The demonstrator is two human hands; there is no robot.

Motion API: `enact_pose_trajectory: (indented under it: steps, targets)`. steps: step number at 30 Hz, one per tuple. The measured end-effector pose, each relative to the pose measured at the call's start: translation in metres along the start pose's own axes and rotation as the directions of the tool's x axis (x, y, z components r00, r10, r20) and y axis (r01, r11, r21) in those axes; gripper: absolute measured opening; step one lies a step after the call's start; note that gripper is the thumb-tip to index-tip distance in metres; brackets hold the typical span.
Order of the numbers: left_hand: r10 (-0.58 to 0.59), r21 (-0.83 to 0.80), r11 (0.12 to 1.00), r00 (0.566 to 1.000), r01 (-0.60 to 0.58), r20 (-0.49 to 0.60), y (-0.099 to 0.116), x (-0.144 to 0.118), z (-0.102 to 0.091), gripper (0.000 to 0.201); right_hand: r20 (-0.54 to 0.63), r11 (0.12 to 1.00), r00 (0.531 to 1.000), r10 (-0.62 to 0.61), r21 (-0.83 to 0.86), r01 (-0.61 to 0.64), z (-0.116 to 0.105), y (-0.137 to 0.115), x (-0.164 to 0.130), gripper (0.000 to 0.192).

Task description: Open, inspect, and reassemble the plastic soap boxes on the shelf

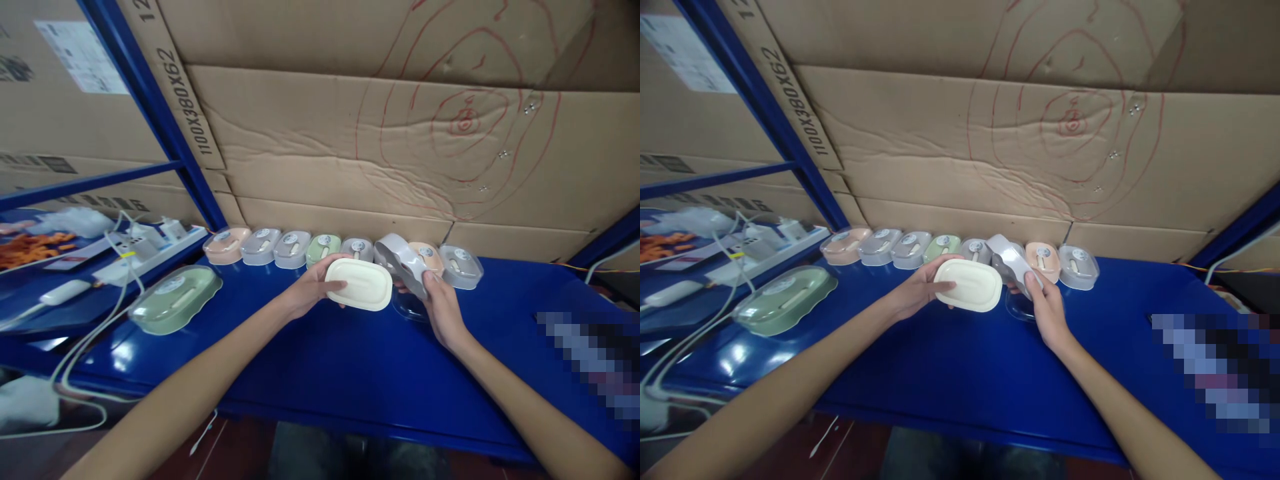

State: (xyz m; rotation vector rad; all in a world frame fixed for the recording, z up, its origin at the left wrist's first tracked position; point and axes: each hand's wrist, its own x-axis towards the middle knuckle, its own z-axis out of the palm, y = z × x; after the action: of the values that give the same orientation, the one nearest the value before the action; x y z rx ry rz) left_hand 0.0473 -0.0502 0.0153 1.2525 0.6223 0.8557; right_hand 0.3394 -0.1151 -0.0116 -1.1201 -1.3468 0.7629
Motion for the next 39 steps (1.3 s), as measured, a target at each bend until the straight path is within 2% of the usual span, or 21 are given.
enact_pose_trajectory:
  steps: [4, 7, 10, 17, 20, 22, 24, 27, 29, 32, 39]
  targets:
    - [-0.024, -0.068, 0.997, 0.997, 0.019, -0.069, -0.001, 0.002, -0.004, 0.069, -0.021, 0.98, 0.995, 0.097, 0.178, -0.092, 0.005, -0.011, 0.001, 0.057]
    - [-0.035, -0.13, 0.991, 0.995, 0.022, -0.096, -0.001, 0.003, -0.007, 0.069, -0.005, 0.982, 0.998, 0.064, 0.18, -0.062, 0.004, -0.016, 0.002, 0.057]
    - [-0.044, -0.169, 0.985, 0.996, 0.032, -0.071, 0.001, 0.003, -0.008, 0.069, -0.013, 0.985, 1.0, 0.028, 0.173, -0.025, 0.002, -0.014, 0.003, 0.059]
    - [-0.112, -0.194, 0.975, 0.994, 0.107, -0.015, 0.006, -0.001, 0.0, 0.067, -0.003, 0.999, 1.0, -0.024, 0.033, 0.024, -0.002, 0.002, 0.002, 0.061]
    - [-0.139, -0.199, 0.971, 0.99, 0.13, -0.03, 0.007, -0.002, 0.004, 0.057, -0.023, 0.985, 0.992, -0.124, -0.126, 0.121, -0.004, -0.001, -0.002, 0.056]
    - [-0.153, -0.223, 0.964, 0.988, 0.144, -0.023, 0.006, -0.001, 0.006, 0.052, 0.003, 0.925, 0.967, -0.254, -0.292, 0.244, -0.004, -0.007, -0.007, 0.053]
    - [-0.168, -0.254, 0.953, 0.986, 0.165, 0.008, 0.005, -0.001, 0.007, 0.05, 0.073, 0.825, 0.923, -0.377, -0.426, 0.371, -0.002, -0.015, -0.012, 0.055]
    - [-0.183, -0.288, 0.937, 0.98, 0.198, 0.078, 0.002, -0.001, 0.009, 0.05, 0.193, 0.694, 0.862, -0.469, -0.523, 0.495, 0.003, -0.022, -0.02, 0.064]
    - [-0.181, -0.306, 0.928, 0.974, 0.215, 0.134, 0.0, -0.002, 0.01, 0.051, 0.265, 0.639, 0.832, -0.488, -0.54, 0.547, 0.006, -0.024, -0.024, 0.07]
    - [-0.176, -0.321, 0.919, 0.967, 0.229, 0.184, -0.005, -0.003, 0.013, 0.055, 0.346, 0.605, 0.799, -0.492, -0.524, 0.6, 0.01, -0.023, -0.026, 0.078]
    - [-0.103, -0.32, 0.933, 0.974, 0.165, 0.201, -0.012, -0.003, 0.015, 0.051, 0.409, 0.577, 0.776, -0.481, -0.518, 0.631, 0.011, -0.013, -0.026, 0.082]
